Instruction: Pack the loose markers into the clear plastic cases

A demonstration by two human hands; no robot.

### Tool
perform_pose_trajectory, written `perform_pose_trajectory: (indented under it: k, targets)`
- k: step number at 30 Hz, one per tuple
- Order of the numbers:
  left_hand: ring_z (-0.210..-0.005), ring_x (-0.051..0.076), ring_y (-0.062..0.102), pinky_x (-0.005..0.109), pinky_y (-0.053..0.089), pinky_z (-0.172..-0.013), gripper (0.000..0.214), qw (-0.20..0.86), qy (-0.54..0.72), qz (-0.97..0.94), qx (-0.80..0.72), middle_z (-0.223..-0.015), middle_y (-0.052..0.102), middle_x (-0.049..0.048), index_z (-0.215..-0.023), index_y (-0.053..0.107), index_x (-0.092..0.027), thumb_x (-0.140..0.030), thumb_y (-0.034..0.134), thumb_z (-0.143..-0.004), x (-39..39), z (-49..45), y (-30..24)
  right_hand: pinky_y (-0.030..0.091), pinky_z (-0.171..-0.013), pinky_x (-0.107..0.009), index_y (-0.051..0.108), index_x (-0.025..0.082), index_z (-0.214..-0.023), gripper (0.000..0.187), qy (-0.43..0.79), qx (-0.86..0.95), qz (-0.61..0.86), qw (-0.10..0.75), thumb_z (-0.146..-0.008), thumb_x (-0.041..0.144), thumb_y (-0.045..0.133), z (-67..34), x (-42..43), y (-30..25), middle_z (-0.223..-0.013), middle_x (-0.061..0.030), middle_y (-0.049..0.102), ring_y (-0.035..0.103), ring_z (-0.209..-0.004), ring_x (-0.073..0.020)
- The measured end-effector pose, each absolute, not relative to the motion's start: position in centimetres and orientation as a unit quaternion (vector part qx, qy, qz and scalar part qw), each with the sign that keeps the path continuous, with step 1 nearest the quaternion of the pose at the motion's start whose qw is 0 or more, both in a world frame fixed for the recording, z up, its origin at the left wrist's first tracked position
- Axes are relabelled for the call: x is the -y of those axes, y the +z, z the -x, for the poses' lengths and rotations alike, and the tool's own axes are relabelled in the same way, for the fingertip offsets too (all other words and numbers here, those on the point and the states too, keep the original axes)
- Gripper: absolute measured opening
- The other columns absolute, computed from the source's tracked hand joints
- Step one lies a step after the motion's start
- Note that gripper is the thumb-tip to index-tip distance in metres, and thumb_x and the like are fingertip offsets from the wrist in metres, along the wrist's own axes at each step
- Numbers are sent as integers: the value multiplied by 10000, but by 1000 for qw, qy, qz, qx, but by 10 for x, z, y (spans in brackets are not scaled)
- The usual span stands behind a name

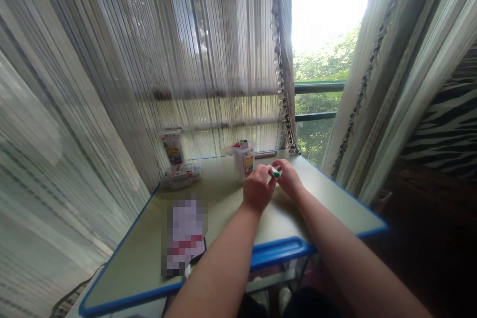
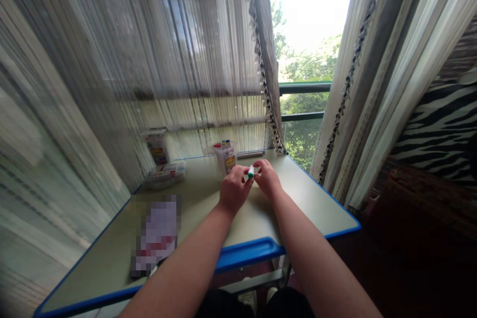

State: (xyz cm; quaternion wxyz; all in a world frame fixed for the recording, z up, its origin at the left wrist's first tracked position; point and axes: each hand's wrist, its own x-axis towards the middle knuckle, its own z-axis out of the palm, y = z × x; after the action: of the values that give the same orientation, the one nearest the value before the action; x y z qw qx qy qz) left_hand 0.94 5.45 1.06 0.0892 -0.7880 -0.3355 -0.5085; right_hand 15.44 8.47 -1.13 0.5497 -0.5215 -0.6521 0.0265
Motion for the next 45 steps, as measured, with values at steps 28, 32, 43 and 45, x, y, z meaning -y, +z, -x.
perform_pose_trajectory:
  k: [28,32,43,45]
  targets:
    - [-646,128,578,272,522,-678,209,13,-500,798,336,-920,632,45,-1010,586,-199,-220,560,-804,-50,-11,11,492,-658,-346,608,212,-873,195,27,652,517,553,-681,229,577,-156,-81,-11,-927,-62,621,550,-697,-179]
    - [-692,144,593,271,527,-663,223,8,-486,804,343,-913,628,41,-991,590,-204,-213,567,-769,-48,-11,11,491,-654,-345,612,215,-864,178,25,656,512,554,-689,242,590,-155,-81,-11,-918,-57,619,547,-688,-175]
    - [-746,154,617,253,493,-692,134,60,-520,770,365,-851,642,42,-919,619,-187,-293,555,-867,-55,-9,8,498,-730,-371,611,214,-870,180,2,654,507,562,-705,229,542,-154,-81,-7,-909,-63,607,549,-746,-196]
    - [-746,158,622,251,486,-686,141,59,-534,756,376,-830,649,40,-883,631,-185,-315,582,-859,-55,-8,9,497,-741,-376,619,214,-886,188,-5,653,507,562,-717,230,541,-153,-80,-7,-919,-67,607,551,-756,-201]
